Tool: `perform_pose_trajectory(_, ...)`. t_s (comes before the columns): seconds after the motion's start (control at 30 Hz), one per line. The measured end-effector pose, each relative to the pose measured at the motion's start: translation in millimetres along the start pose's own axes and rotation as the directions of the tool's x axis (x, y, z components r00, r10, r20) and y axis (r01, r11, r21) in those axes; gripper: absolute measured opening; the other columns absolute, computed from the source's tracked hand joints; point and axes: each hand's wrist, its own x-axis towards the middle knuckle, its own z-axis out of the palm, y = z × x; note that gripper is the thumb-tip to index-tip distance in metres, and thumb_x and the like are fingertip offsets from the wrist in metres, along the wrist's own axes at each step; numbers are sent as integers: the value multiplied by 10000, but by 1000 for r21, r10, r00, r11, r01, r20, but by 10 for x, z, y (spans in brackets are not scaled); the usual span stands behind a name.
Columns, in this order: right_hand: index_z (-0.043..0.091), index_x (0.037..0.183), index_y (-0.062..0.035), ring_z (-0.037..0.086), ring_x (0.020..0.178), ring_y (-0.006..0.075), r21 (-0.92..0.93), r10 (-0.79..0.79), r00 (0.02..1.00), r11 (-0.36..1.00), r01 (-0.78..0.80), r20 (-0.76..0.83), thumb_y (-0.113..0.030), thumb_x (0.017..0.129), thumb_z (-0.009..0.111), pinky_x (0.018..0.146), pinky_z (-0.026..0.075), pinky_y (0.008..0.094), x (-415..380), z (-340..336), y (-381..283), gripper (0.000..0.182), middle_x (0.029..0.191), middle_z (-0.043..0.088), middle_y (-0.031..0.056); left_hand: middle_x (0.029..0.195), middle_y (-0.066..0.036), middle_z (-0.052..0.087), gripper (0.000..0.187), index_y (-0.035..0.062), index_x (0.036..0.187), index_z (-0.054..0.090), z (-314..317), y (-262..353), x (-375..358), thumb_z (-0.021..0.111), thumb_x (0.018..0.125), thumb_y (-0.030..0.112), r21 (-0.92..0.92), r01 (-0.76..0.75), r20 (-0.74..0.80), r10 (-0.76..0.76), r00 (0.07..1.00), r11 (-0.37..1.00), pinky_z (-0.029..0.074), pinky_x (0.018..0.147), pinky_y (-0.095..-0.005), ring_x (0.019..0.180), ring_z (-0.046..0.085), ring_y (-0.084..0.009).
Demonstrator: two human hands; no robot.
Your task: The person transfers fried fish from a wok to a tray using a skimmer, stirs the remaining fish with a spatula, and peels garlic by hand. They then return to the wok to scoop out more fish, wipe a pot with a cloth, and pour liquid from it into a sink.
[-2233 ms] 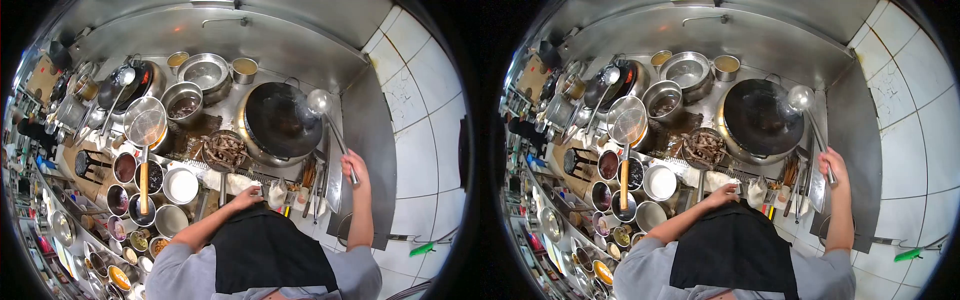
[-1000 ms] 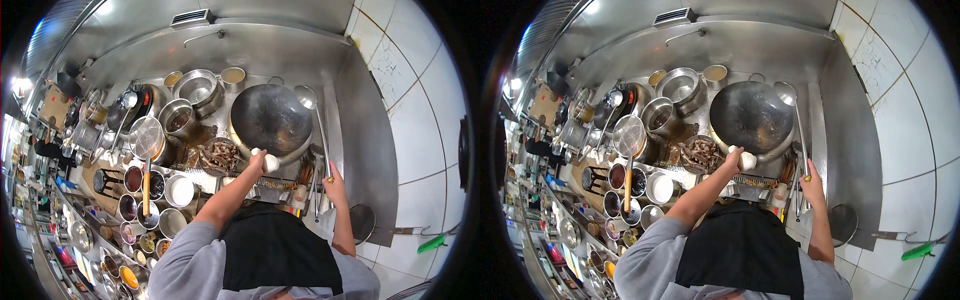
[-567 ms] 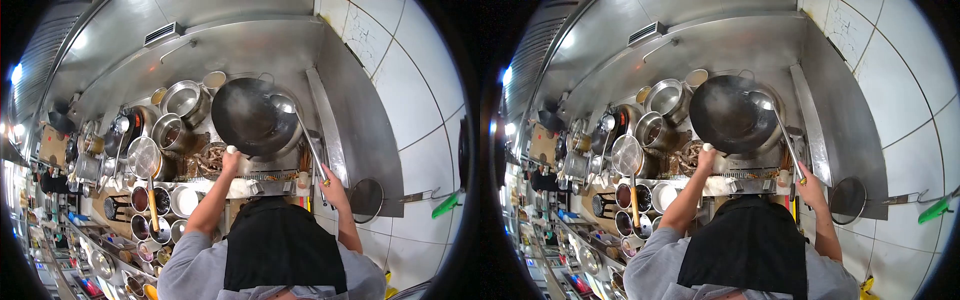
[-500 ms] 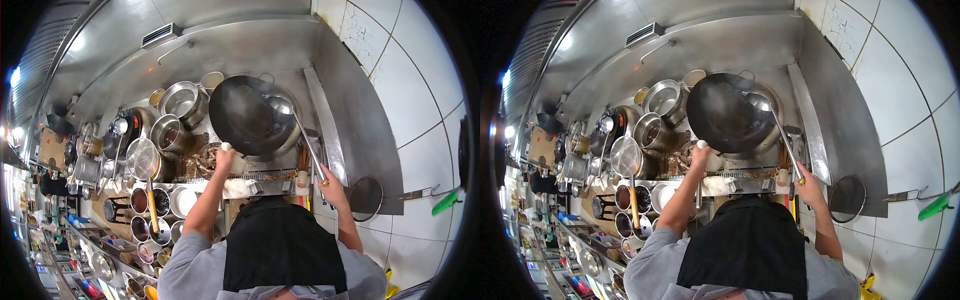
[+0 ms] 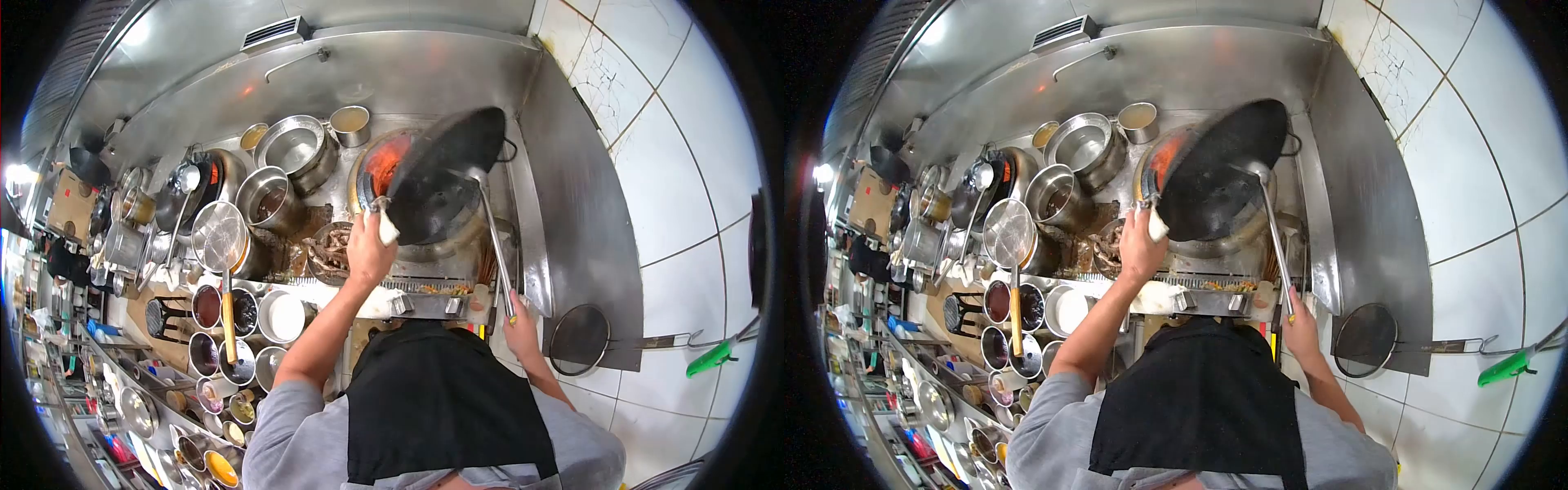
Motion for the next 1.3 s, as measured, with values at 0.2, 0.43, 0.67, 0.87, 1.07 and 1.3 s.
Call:
perform_pose_trajectory(0.2, 352, 1388, -60, 555, 1078, 337, 82, 185, 983, 979, -185, 13, 21, 792, 563, 886, 428, 322, -76, 4, 62, 638, 1230, 532, 242, 1177, -235, 488, 533, 16, 1148, 498, -4, -70, -29, 683, 651, 67, -2, -51, -18, 51, 999, 999, 430, 901, -440, 1062, 501, -411)
perform_pose_trajectory(0.43, 411, 1349, -45, 597, 788, 212, 271, 217, 966, 947, -174, -137, 11, 783, 574, 727, 467, 298, 228, 181, 296, 593, 1026, 632, 170, 952, -201, 586, 339, -50, 1031, 512, 908, -806, -351, 574, 717, 63, -392, 462, 75, -473, 878, 796, 470, 769, -402, 874, 592, -339)
perform_pose_trajectory(0.67, 349, 1386, -37, 595, 916, 389, 35, 261, 955, 965, -259, -141, 10, 784, 573, 788, 456, 403, 327, 313, 924, 644, 1014, 602, 272, 889, -113, 632, 308, -16, 1019, 552, 1791, -507, -607, 608, 744, 111, -722, 683, 357, -785, 507, 113, 511, 663, -353, 751, 633, -242)
perform_pose_trajectory(0.87, 315, 1390, 6, 414, 1241, 381, -15, 241, 965, 970, -244, -103, 13, 811, 546, 1040, 317, 386, 146, 894, 1633, 624, 1337, 422, 259, 933, -128, 614, 416, 21, 1013, 524, 1901, -387, -522, 727, 747, 268, -683, 728, 438, -761, 479, 65, 487, 762, -388, 825, 606, -227)
perform_pose_trajectory(1.07, 325, 1389, -15, 424, 1203, 402, -165, -6, 999, 986, -2, -47, -11, 756, 634, 1029, 320, 439, 159, 979, 1932, 705, 1321, 424, 247, 1236, -241, 501, 751, -15, 1297, 396, 2149, -446, -1507, 608, 749, 453, -250, 718, 382, -615, 690, 650, 410, 966, -422, 1158, 492, -349)
perform_pose_trajectory(1.3, 383, 1382, -147, 454, 1122, 381, -344, -18, 997, 938, 44, 77, -37, 773, 654, 934, 365, 490, 527, 1006, 1215, 675, 1218, 460, 197, 1219, -225, 423, 754, 86, 1289, 393, 2127, -488, -1957, 729, 651, 306, -65, 521, 419, -450, 788, 851, 393, 914, -470, 1118, 444, -415)
